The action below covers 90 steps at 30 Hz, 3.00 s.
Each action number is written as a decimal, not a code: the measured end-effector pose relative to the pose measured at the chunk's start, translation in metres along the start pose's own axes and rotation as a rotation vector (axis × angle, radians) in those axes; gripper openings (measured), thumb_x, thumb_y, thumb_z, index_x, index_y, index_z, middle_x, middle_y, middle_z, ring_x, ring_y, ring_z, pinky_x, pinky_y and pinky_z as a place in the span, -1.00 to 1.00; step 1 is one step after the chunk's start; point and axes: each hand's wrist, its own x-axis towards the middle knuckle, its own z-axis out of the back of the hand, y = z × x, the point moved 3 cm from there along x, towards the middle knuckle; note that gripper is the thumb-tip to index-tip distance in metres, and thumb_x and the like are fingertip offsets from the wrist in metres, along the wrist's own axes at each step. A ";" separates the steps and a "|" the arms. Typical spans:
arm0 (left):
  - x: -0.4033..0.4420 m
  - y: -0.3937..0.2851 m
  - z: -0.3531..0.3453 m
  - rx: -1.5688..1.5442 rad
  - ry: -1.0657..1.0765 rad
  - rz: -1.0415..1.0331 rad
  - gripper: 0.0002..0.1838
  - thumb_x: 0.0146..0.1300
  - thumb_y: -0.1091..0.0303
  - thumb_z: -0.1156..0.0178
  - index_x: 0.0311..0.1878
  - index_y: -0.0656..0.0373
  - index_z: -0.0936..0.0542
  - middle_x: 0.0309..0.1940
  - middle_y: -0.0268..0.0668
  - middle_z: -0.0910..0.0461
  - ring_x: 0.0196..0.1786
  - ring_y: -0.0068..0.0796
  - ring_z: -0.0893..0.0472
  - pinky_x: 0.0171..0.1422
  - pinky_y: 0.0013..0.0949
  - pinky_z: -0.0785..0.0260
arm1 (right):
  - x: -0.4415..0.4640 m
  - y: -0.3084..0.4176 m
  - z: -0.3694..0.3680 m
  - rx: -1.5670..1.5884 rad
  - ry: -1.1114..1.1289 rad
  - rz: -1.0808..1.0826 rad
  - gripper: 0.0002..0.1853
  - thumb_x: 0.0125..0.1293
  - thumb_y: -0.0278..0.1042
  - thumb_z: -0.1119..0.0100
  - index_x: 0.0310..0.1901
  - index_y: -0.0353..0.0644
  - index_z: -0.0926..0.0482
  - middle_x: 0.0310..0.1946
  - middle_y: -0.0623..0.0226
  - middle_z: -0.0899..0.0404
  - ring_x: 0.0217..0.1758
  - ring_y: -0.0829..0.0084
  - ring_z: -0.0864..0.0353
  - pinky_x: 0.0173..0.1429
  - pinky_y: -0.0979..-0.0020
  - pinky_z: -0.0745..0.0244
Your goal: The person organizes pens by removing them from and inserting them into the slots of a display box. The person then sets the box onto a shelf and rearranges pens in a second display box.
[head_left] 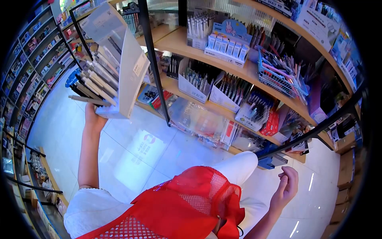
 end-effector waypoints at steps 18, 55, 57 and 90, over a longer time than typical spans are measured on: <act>0.204 0.067 -0.111 0.269 0.215 0.192 -0.61 0.29 0.13 0.17 -0.05 0.21 -0.47 -0.10 -0.11 -0.57 -0.07 -0.16 -0.58 0.02 -0.08 -0.43 | -0.014 -0.005 0.026 -0.073 0.030 -0.025 -0.84 0.21 -0.61 0.09 -0.27 -0.36 -0.52 -0.22 0.14 -0.50 -0.27 0.40 -0.49 -0.25 0.47 -0.47; 0.177 0.451 -0.093 0.562 0.030 0.807 -0.14 0.08 -0.32 -0.02 0.38 -0.06 -0.12 0.39 -0.12 -0.04 0.40 0.17 0.07 0.33 0.37 0.22 | -0.103 -0.074 0.038 -0.066 0.094 -0.525 -0.87 0.25 -0.59 0.04 -0.26 -0.38 -0.53 -0.24 0.14 -0.52 -0.28 0.37 -0.50 -0.26 0.45 -0.45; 0.187 0.467 -0.087 0.521 -0.041 0.811 -0.10 0.05 -0.38 0.03 0.38 -0.04 -0.10 0.40 -0.13 -0.01 0.40 0.16 0.04 0.33 0.34 0.19 | -0.123 -0.080 0.048 -0.095 0.053 -0.606 -0.85 0.26 -0.57 0.06 -0.26 -0.38 -0.53 -0.24 0.14 -0.52 -0.29 0.40 -0.51 -0.26 0.47 -0.46; -0.024 0.259 0.048 0.612 0.578 0.663 -0.43 0.21 0.05 -0.08 0.21 0.11 -0.25 0.07 -0.24 -0.41 0.15 -0.27 -0.42 0.16 -0.05 -0.36 | -0.076 -0.063 -0.059 0.115 0.428 -0.367 -0.81 0.16 -0.56 -0.12 -0.17 -0.31 -0.54 -0.14 0.16 -0.50 -0.11 0.25 -0.55 -0.02 0.38 -0.44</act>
